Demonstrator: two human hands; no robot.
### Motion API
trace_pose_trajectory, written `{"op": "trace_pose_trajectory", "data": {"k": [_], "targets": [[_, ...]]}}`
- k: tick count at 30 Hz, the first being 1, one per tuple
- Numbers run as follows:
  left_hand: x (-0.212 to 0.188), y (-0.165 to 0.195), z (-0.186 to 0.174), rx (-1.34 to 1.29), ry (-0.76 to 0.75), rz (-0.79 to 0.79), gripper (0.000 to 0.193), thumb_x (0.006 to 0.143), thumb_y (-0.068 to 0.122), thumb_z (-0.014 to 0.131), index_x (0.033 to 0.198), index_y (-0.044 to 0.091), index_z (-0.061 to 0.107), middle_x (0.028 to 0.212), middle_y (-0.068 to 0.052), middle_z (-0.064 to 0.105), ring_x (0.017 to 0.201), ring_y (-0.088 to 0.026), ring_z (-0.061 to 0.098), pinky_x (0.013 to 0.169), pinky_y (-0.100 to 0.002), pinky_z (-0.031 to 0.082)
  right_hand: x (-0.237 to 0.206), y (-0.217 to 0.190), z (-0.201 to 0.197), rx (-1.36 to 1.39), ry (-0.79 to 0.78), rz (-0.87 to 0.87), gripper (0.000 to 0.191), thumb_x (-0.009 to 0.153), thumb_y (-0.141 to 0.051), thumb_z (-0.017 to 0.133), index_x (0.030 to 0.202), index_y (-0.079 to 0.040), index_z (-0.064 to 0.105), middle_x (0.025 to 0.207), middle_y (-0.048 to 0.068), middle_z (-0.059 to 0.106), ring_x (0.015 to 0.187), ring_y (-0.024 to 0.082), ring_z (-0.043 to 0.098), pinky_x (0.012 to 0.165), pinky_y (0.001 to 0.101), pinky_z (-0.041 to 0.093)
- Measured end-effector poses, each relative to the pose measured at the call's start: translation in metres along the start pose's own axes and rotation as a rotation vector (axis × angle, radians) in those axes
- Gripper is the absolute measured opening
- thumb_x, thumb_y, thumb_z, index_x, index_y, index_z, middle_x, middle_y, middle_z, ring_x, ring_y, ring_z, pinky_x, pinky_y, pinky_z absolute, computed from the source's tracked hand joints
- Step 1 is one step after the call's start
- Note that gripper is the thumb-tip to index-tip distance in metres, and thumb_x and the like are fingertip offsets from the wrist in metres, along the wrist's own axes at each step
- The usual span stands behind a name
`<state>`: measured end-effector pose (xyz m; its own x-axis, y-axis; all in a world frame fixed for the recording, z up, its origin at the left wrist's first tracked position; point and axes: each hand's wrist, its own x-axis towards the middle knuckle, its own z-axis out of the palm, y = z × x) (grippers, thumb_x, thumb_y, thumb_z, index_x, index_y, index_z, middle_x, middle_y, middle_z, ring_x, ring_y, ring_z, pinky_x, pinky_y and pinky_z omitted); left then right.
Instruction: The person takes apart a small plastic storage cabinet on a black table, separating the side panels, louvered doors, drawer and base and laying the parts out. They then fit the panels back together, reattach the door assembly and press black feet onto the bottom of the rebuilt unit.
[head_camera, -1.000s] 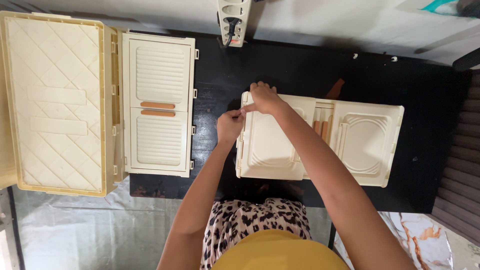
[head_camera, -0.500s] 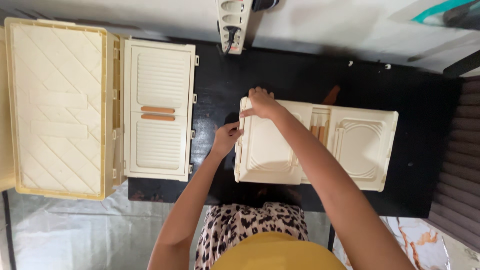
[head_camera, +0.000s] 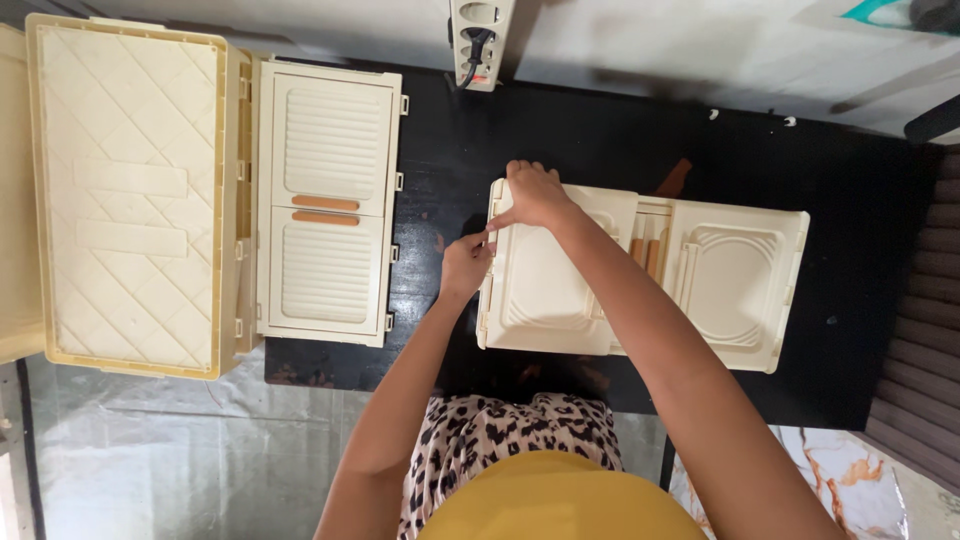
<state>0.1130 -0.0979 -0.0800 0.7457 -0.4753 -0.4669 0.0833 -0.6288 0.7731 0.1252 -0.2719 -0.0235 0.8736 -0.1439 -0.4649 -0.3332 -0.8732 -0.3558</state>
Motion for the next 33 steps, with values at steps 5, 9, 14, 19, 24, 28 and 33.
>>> {"op": "trace_pose_trajectory", "data": {"k": [5, 9, 14, 19, 24, 28, 33], "targets": [[0.000, 0.001, -0.002, -0.021, 0.010, 0.004, 0.032, 0.090, 0.023, 0.073, 0.118, 0.007, 0.075, 0.083, -0.017, 0.074, 0.072, -0.025, 0.071, 0.071, -0.035, 0.055, -0.003, -0.002, -0.003, 0.020, 0.012, -0.004, 0.100, 0.053, -0.060, 0.095, 0.118, 0.005, 0.057, 0.117, 0.020, 0.064, 0.116, 0.039, 0.059, 0.092, 0.0563, 0.046], [0.001, 0.002, -0.004, -0.092, -0.027, 0.011, 0.033, 0.090, 0.023, 0.074, 0.120, 0.007, 0.074, 0.084, -0.015, 0.076, 0.072, -0.019, 0.072, 0.071, -0.033, 0.055, -0.010, -0.002, -0.005, 0.024, 0.059, -0.017, 0.099, 0.051, -0.059, 0.096, 0.116, 0.004, 0.057, 0.115, 0.020, 0.063, 0.114, 0.039, 0.059, 0.090, 0.0558, 0.046], [-0.006, -0.006, -0.007, -0.227, -0.095, 0.018, 0.037, 0.095, 0.020, 0.071, 0.128, 0.002, 0.069, 0.094, -0.013, 0.078, 0.082, -0.013, 0.072, 0.075, -0.029, 0.057, -0.017, -0.004, -0.005, 0.023, 0.062, 0.010, 0.098, 0.051, -0.061, 0.096, 0.115, 0.003, 0.057, 0.115, 0.019, 0.063, 0.114, 0.037, 0.059, 0.091, 0.0545, 0.046], [-0.035, -0.033, -0.013, -0.464, -0.264, -0.074, 0.044, 0.100, 0.016, 0.064, 0.140, 0.000, 0.060, 0.120, -0.012, 0.074, 0.106, -0.015, 0.070, 0.088, -0.028, 0.058, -0.021, -0.006, -0.004, 0.004, 0.103, -0.002, 0.101, 0.050, -0.063, 0.095, 0.115, 0.004, 0.057, 0.114, 0.018, 0.062, 0.113, 0.037, 0.058, 0.091, 0.0546, 0.045], [-0.067, -0.051, -0.012, -0.406, -0.302, 0.083, 0.051, 0.095, 0.007, 0.069, 0.143, -0.001, 0.055, 0.133, -0.012, 0.067, 0.121, -0.019, 0.064, 0.096, -0.029, 0.055, -0.026, -0.009, -0.004, -0.032, 0.146, -0.005, 0.100, 0.051, -0.064, 0.095, 0.114, 0.004, 0.057, 0.111, 0.018, 0.062, 0.110, 0.037, 0.058, 0.090, 0.0533, 0.045], [-0.075, -0.056, -0.006, -0.472, -0.280, -0.088, 0.053, 0.093, 0.007, 0.068, 0.144, 0.002, 0.056, 0.127, -0.013, 0.070, 0.116, -0.018, 0.066, 0.085, -0.032, 0.057, -0.033, -0.015, -0.003, -0.074, 0.221, -0.038, 0.096, 0.051, -0.063, 0.094, 0.111, 0.002, 0.058, 0.109, 0.017, 0.062, 0.107, 0.036, 0.059, 0.087, 0.0517, 0.045], [-0.076, -0.058, -0.003, -0.523, -0.260, 0.021, 0.050, 0.097, 0.008, 0.069, 0.144, 0.000, 0.056, 0.127, -0.015, 0.071, 0.116, -0.016, 0.067, 0.095, -0.029, 0.055, -0.050, -0.021, -0.001, -0.137, 0.344, -0.093, 0.091, 0.052, -0.062, 0.094, 0.107, 0.000, 0.058, 0.105, 0.015, 0.062, 0.100, 0.034, 0.061, 0.081, 0.0481, 0.045]]}}
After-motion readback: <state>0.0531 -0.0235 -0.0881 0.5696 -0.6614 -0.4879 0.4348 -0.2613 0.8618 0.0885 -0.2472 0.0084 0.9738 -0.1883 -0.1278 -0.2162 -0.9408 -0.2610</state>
